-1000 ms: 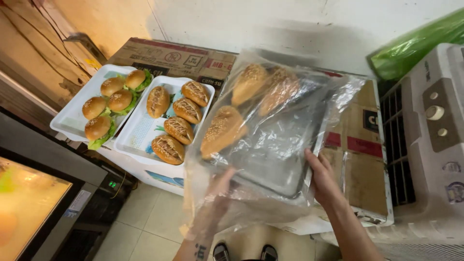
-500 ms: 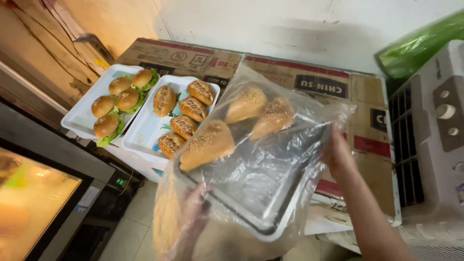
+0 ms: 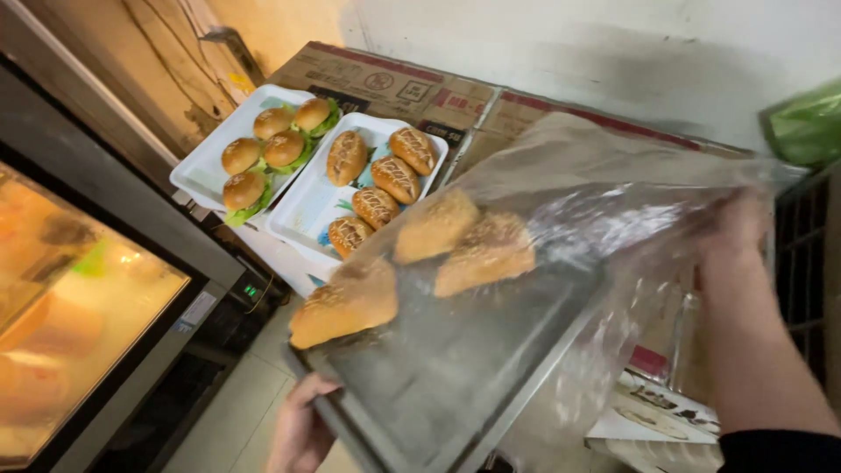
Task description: Cleaning a sink area and organizing trays of bread and burgers in a bakery
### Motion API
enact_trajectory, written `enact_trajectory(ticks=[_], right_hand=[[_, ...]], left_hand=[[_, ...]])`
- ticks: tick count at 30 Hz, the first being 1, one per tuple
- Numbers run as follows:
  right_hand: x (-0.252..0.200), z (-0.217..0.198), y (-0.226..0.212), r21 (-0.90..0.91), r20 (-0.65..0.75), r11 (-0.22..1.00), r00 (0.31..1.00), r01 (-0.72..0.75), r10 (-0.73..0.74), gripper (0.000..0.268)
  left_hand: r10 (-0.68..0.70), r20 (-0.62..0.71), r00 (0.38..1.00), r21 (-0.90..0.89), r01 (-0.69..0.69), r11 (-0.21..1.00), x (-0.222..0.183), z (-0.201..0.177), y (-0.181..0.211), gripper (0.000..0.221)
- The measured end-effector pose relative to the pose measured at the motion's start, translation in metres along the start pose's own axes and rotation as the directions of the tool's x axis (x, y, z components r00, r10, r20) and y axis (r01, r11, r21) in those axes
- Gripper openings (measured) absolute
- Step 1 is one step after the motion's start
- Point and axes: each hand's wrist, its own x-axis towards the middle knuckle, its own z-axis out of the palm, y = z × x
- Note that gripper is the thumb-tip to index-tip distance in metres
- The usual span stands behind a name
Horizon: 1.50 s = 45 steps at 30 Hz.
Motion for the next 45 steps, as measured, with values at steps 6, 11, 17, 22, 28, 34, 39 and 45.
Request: enact_trajectory(ticks=[6, 11, 17, 22, 28, 34, 39, 45], right_hand=[[0.05, -0.051, -0.024, 0.191, 0.081, 0.979, 0.992, 0.078, -0.095, 0.083], [0.025, -0.131, -0.006, -0.73, 0.652, -0.519, 0.682, 0.444, -0.331, 0.074], [-0.137, -0.158, 0.045, -0.612, 0.617, -0.63, 0.787, 0.479, -0.002, 0.085], [-0.18, -0.28, 0.101, -0.921, 0.39, -0.128, 0.88, 0.368, -0.27, 0.058], [-0.251, -0.389, 0.166, -0.932, 0.121, 0.234, 0.846, 0.277, -0.52, 0.036], [-0.311, -0.388, 0.165, -0.891, 0.219, 0.243, 0.831, 0.384, -0.512, 0.044], [-0.308, -0.403, 0.15, -0.913, 0.289, 0.129, 0.835, 0.388, -0.468, 0.045], [-0.309, -0.407, 0.124, -0.907, 0.296, 0.167, 0.866, 0.388, -0.403, 0.052]], left_hand=[[0.725, 0.268, 0.635, 0.649, -0.675, 0.35, 0.064, -0.293, 0.011, 0.031], [0.658, 0.03, 0.752, 0.455, -0.597, 0.661, 0.085, -0.377, 0.17, 0.034], [0.444, -0.131, 0.886, 0.115, -0.431, 0.895, -0.007, -0.245, 0.104, 0.049], [0.227, -0.019, 0.974, -0.123, -0.228, 0.966, 0.004, 0.055, 0.096, 0.029], [0.064, 0.35, 0.935, -0.053, -0.049, 0.997, 0.089, 0.239, 0.008, 0.009], [-0.165, 0.53, 0.832, -0.016, 0.205, 0.979, 0.108, 0.434, -0.12, 0.012], [-0.277, 0.506, 0.817, 0.093, 0.267, 0.959, 0.089, 0.545, -0.205, 0.038], [-0.276, 0.458, 0.845, 0.076, 0.272, 0.959, 0.135, 0.605, -0.305, 0.035]])
